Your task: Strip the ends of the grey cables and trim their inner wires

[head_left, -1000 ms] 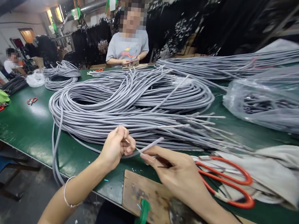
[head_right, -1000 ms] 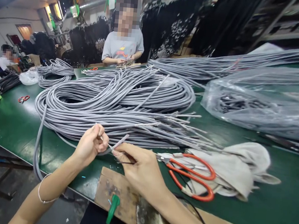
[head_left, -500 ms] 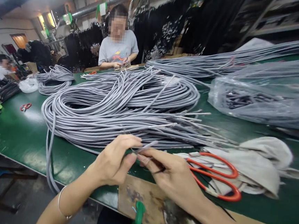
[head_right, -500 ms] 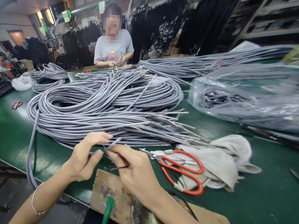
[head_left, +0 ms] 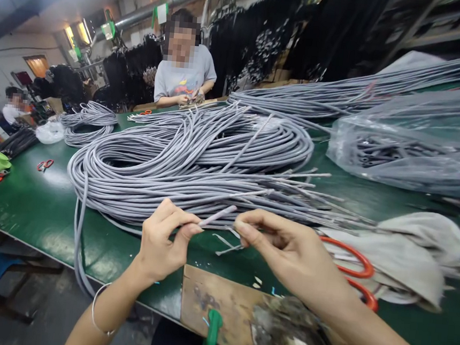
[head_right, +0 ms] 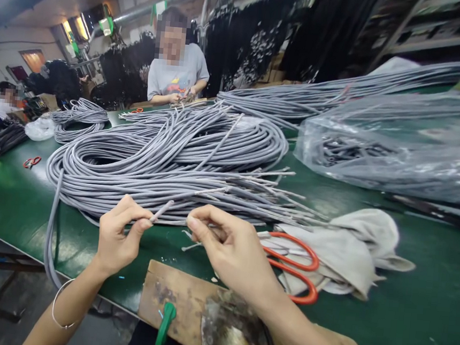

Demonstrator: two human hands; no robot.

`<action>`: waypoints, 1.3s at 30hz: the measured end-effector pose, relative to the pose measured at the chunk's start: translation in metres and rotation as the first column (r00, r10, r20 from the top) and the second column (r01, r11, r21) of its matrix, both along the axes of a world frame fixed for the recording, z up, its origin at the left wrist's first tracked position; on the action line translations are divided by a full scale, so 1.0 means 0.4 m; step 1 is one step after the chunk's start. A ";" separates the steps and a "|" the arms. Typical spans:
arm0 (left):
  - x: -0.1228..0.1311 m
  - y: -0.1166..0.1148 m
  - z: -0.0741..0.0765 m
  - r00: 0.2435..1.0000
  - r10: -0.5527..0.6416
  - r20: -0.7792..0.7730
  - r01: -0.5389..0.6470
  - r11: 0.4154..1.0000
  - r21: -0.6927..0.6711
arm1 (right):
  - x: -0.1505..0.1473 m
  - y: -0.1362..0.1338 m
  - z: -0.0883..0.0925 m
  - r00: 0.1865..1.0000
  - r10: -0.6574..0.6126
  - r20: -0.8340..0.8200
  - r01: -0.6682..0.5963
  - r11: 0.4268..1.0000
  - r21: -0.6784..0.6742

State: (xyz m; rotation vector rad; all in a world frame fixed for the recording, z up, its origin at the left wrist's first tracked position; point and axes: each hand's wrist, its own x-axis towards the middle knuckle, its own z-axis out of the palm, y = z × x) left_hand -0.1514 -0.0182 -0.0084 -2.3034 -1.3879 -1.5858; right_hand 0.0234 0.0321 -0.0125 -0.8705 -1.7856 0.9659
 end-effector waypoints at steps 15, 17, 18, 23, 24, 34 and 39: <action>-0.008 0.023 -0.019 0.972 0.233 -0.029 -0.226 0.961 0.161 | -0.071 -0.071 -0.025 0.972 -0.211 0.101 0.118 0.817 0.565; -0.011 0.021 -0.014 0.982 0.184 -0.045 -0.178 0.977 0.117 | -0.084 -0.056 -0.033 0.973 -0.201 0.111 0.092 0.785 0.613; -0.014 0.020 -0.010 0.986 0.156 -0.064 -0.148 0.983 0.106 | -0.085 -0.049 -0.035 0.977 -0.181 0.109 0.072 0.769 0.636; -0.038 0.021 0.002 0.967 0.208 -0.150 -0.178 0.965 0.194 | -0.067 -0.034 -0.028 0.989 -0.111 0.092 0.030 0.781 0.624; -0.043 0.024 0.001 0.963 0.236 -0.133 -0.210 0.960 0.183 | -0.063 -0.033 -0.025 0.990 -0.115 0.081 0.042 0.795 0.605; -0.043 0.031 -0.007 0.996 0.009 0.084 0.046 0.779 -0.625 | -0.046 -0.019 -0.030 0.977 -0.214 0.008 0.159 0.752 0.639; -0.054 0.033 -0.002 0.875 0.158 0.459 0.200 0.743 -0.638 | -0.072 -0.009 -0.034 0.974 -0.216 0.063 0.107 0.692 0.714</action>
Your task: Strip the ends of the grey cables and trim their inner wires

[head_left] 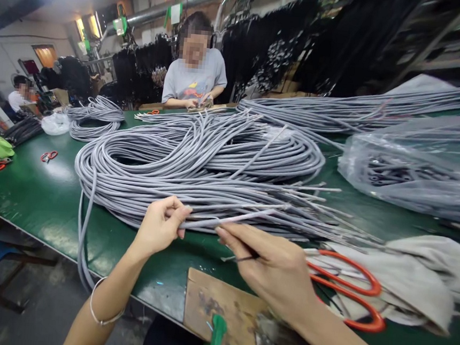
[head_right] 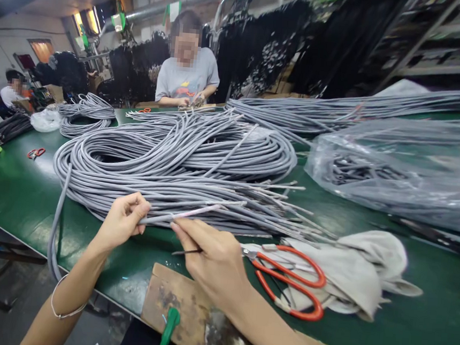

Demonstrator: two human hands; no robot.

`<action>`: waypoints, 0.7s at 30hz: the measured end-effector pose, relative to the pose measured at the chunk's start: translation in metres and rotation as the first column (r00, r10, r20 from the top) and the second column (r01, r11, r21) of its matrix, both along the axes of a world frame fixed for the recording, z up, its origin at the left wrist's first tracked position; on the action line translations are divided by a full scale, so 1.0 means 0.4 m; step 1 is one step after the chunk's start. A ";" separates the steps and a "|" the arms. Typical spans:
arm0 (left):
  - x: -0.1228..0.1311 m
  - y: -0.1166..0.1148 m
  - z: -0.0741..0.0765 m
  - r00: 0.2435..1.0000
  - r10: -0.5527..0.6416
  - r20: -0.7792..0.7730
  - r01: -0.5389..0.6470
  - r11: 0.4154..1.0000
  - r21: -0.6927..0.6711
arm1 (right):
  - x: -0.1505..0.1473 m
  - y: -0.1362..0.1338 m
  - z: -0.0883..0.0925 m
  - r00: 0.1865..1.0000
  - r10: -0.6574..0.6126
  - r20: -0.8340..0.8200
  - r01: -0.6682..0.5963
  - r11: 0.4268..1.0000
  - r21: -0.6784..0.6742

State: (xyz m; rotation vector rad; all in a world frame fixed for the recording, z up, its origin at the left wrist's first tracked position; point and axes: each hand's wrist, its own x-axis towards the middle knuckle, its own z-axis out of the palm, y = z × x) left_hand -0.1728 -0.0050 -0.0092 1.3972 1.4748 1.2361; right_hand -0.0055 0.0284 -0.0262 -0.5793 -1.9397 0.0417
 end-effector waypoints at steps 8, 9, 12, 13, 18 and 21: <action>-0.004 0.020 -0.006 0.929 0.168 0.329 -0.161 0.986 -0.049 | -0.114 0.006 -0.008 0.964 0.011 0.265 -0.061 0.982 0.181; -0.005 0.020 -0.007 0.923 0.181 0.339 -0.183 0.983 -0.025 | -0.117 0.002 -0.005 0.961 0.010 0.276 -0.066 0.978 0.196; -0.009 0.021 -0.012 0.920 0.196 0.339 -0.227 0.972 0.053 | -0.108 -0.019 -0.001 0.936 0.033 0.349 -0.110 0.973 0.202; -0.010 0.022 -0.013 0.920 0.197 0.338 -0.234 0.970 0.072 | -0.102 -0.028 0.000 0.920 0.041 0.390 -0.123 0.974 0.189; -0.008 0.019 -0.017 0.951 0.192 0.243 -0.228 0.965 0.128 | -0.039 -0.066 0.019 0.930 0.003 0.368 -0.099 0.965 0.241; -0.007 0.015 -0.015 0.986 0.144 0.079 -0.153 0.982 0.113 | 0.012 -0.060 0.056 0.982 -0.086 0.168 0.020 0.931 0.364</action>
